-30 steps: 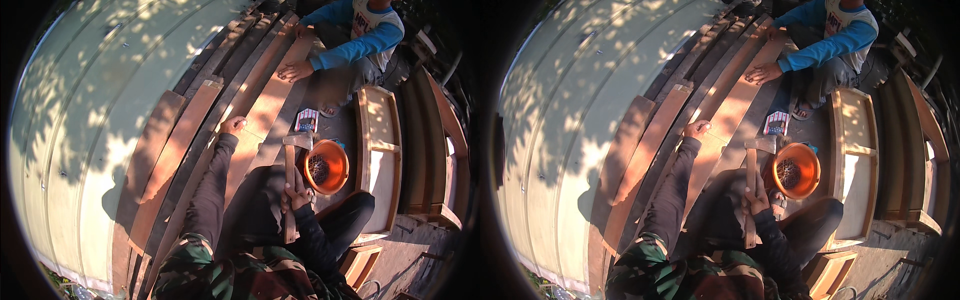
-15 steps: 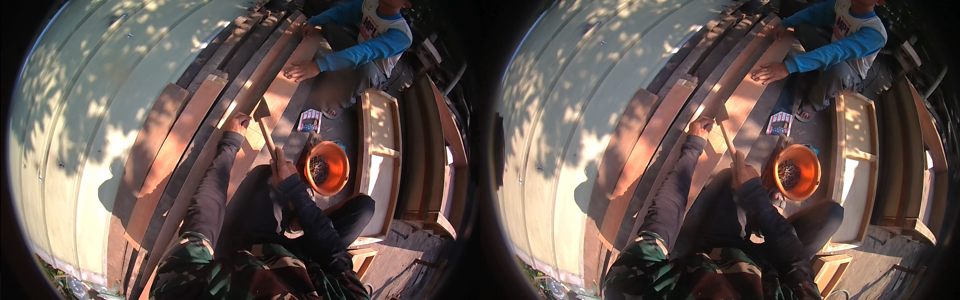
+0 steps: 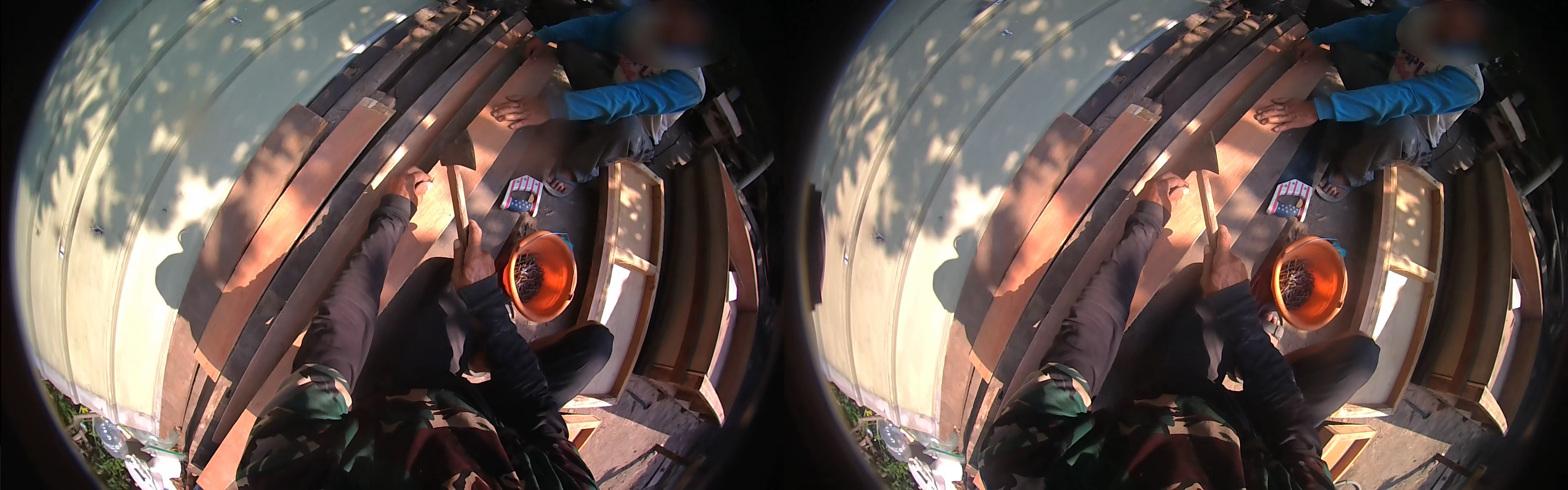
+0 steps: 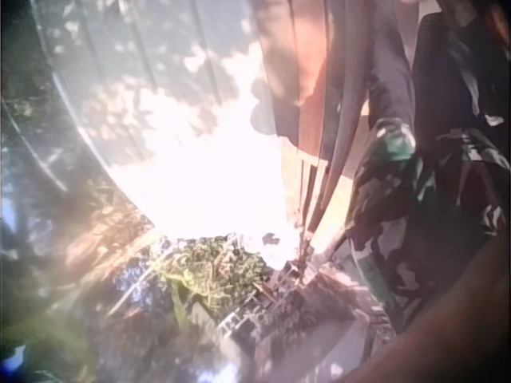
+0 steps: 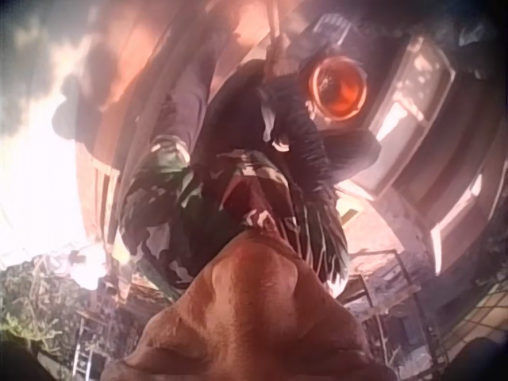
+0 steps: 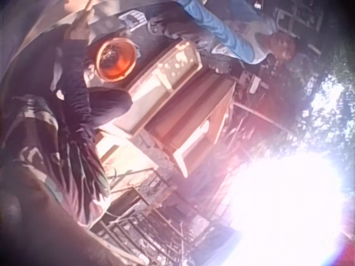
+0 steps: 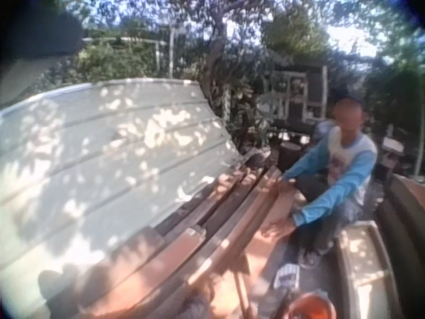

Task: The person aligns long wooden planks, selects nails from a bucket, and hammers them into the wood using a hatchet as a hammer.

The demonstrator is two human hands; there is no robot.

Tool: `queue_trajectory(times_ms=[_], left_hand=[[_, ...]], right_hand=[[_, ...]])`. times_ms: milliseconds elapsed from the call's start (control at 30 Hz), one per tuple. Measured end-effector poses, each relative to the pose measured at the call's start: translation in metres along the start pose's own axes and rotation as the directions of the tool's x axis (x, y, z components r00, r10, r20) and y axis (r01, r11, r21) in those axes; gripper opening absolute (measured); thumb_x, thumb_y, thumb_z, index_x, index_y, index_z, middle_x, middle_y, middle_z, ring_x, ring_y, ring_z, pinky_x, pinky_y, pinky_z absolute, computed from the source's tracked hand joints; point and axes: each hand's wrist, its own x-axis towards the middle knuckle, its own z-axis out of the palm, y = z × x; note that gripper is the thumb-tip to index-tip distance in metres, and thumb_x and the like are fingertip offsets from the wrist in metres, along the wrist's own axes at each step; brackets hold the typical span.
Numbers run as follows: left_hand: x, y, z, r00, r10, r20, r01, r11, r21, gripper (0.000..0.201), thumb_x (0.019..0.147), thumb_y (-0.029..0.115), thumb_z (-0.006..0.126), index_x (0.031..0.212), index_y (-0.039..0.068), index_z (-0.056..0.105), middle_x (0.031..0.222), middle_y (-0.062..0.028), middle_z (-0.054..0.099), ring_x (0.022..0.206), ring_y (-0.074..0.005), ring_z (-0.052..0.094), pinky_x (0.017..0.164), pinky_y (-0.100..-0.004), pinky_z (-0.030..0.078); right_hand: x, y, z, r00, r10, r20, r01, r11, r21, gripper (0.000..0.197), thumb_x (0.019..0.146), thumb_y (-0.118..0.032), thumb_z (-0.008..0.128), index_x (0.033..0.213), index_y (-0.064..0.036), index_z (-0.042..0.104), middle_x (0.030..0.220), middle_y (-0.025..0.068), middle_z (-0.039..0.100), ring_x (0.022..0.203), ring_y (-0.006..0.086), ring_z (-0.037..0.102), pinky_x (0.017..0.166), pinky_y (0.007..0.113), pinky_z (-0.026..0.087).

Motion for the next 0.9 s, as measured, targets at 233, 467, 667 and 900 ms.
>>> queue_trajectory(times_ms=[233, 467, 667, 900], left_hand=[[-0.002, -0.003, 0.004, 0.999, -0.052, -0.011, 0.051, 0.998, -0.027, 0.013, 0.073, 0.004, 0.066, 0.085, 0.008, 0.070, 0.084, -0.0089, 0.065, 0.073, -0.0234, 0.063, 0.064, -0.0308, 0.049], [0.014, -0.063, 0.019, 0.965, -0.252, -0.076, 0.198, 0.887, -0.416, 0.017, 0.072, 0.014, 0.075, 0.082, 0.002, 0.070, 0.075, -0.0024, 0.064, 0.064, -0.0086, 0.056, 0.061, -0.0245, 0.049], [0.022, -0.084, 0.014, 0.870, -0.360, 0.336, 0.478, 0.781, -0.402, 0.027, 0.073, 0.027, 0.077, 0.086, 0.003, 0.071, 0.075, -0.0045, 0.067, 0.070, -0.0095, 0.060, 0.064, -0.0246, 0.048], [0.007, -0.092, 0.020, 0.889, -0.366, 0.275, 0.456, 0.766, -0.453, 0.031, 0.077, 0.033, 0.074, 0.084, 0.004, 0.070, 0.075, -0.0014, 0.064, 0.071, -0.0096, 0.055, 0.067, -0.0246, 0.043]], right_hand=[[-0.004, 0.007, -0.008, 0.988, 0.088, 0.129, -0.084, 0.996, -0.030, 0.042, 0.091, -0.014, 0.049, 0.128, -0.0061, 0.034, 0.074, 0.0278, 0.060, 0.068, 0.0466, 0.059, 0.057, 0.051, 0.046], [-0.015, 0.000, -0.019, 0.995, 0.084, 0.059, -0.090, 0.990, 0.107, 0.041, 0.090, -0.015, 0.051, 0.127, -0.0039, 0.035, 0.082, 0.0270, 0.060, 0.071, 0.0466, 0.059, 0.057, 0.050, 0.047], [-0.014, 0.000, -0.015, 0.983, 0.120, 0.141, -0.124, 0.992, 0.026, 0.040, 0.090, -0.016, 0.052, 0.125, -0.0046, 0.036, 0.083, 0.0276, 0.061, 0.071, 0.0472, 0.058, 0.057, 0.051, 0.046], [0.003, -0.033, -0.023, 0.985, -0.096, -0.146, 0.107, 0.992, 0.069, 0.032, 0.091, -0.014, 0.048, 0.119, -0.0021, 0.038, 0.068, 0.0219, 0.059, 0.062, 0.0424, 0.060, 0.051, 0.047, 0.046]])
